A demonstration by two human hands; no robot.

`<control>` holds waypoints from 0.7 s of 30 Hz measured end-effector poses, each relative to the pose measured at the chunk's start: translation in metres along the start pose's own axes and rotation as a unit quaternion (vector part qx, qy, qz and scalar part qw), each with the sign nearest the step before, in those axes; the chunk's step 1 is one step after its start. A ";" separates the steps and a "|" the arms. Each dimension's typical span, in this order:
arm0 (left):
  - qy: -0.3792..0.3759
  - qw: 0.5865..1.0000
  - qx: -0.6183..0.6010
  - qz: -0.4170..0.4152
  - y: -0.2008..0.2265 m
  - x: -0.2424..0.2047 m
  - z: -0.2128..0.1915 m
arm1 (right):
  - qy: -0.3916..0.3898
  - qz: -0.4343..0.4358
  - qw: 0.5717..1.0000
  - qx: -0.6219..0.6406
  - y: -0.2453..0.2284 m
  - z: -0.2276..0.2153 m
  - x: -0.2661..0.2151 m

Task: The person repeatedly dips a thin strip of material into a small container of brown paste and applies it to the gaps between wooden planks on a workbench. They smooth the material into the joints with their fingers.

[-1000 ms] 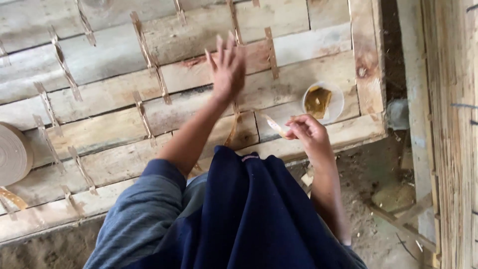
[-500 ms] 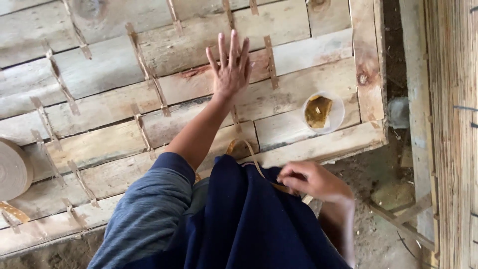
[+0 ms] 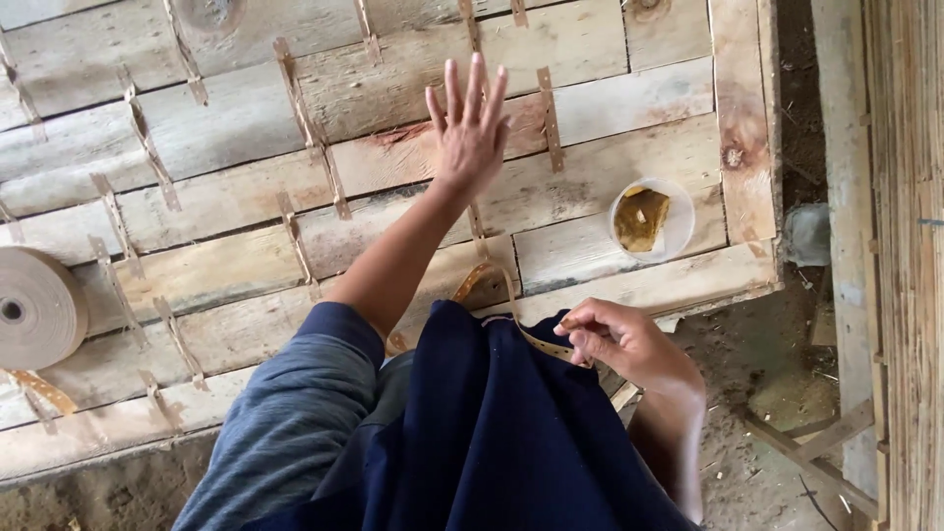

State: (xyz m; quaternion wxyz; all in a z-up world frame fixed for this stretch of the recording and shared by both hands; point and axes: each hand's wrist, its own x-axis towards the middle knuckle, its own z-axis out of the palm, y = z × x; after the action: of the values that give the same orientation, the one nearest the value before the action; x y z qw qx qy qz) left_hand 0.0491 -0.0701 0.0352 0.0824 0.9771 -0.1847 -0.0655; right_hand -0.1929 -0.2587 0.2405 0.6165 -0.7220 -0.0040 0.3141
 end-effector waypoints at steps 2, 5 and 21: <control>-0.046 0.998 0.022 0.026 -0.001 0.001 -0.011 | 0.000 0.014 1.000 -0.006 -0.002 -0.002 0.001; -0.104 0.992 0.041 0.053 -0.001 0.002 -0.023 | 0.000 0.028 0.999 -0.016 0.004 -0.004 0.003; -0.083 0.980 0.006 0.181 0.025 -0.066 -0.007 | -0.034 -0.164 0.985 0.030 -0.007 -0.005 -0.030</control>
State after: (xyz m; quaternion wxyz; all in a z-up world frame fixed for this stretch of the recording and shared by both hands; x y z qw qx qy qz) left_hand -0.0192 -0.0673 0.0531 0.0718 0.9191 -0.3654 -0.1288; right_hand -0.2124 -0.2734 0.2602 0.6807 -0.6817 -0.1340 0.2325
